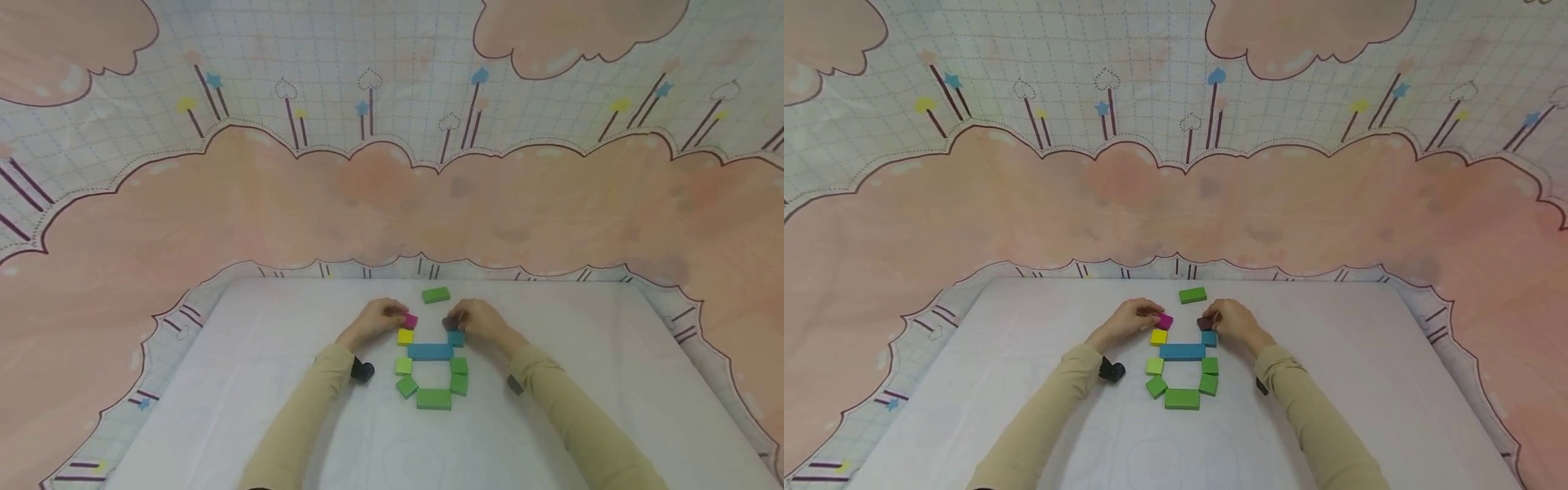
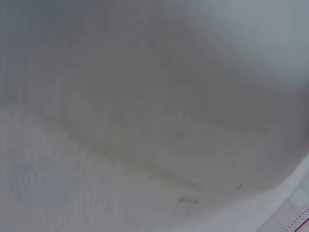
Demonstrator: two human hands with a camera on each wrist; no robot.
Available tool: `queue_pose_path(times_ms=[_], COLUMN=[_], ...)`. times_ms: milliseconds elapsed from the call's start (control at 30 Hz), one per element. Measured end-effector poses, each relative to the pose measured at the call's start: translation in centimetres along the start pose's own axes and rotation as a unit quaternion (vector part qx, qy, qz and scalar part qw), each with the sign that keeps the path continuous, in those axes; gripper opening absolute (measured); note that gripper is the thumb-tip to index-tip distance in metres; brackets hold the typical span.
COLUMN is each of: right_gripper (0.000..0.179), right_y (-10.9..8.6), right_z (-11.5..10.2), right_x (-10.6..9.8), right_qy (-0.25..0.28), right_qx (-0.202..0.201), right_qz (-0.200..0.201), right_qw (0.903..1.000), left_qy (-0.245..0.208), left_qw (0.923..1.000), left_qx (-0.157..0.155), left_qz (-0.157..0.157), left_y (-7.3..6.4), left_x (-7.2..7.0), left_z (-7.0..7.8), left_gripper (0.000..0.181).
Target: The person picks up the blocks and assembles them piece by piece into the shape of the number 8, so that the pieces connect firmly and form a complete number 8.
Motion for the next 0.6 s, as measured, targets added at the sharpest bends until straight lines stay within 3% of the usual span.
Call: queue_pose_path(times_ms=[233, 600], right_gripper=[0.035, 0.04], right_y=[-0.21, -0.39], right_z=[-0.1, -0.04], right_x=[-0.02, 0.0], right_qy=[0.017, 0.022], right_qx=[0.008, 0.016], right_qz=[-0.007, -0.008], right_qw=[0.9998, 0.9996], left_qy=[-0.02, -0.016], left_qw=[0.9995, 0.9995], left_qx=[-0.011, -0.019], left_qz=[0.02, 0.02], left_y=[0.0, -0.19], left_x=[-0.06, 0.02], left_z=[-0.44, -0.24], left_gripper=[0.023, 0.022])
Point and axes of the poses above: each hand's wrist, its own y-axis towards the middle knuckle, its own x-axis out of the palm, z = x × y, the point moved 9 cm from there along y, towards the middle knuckle
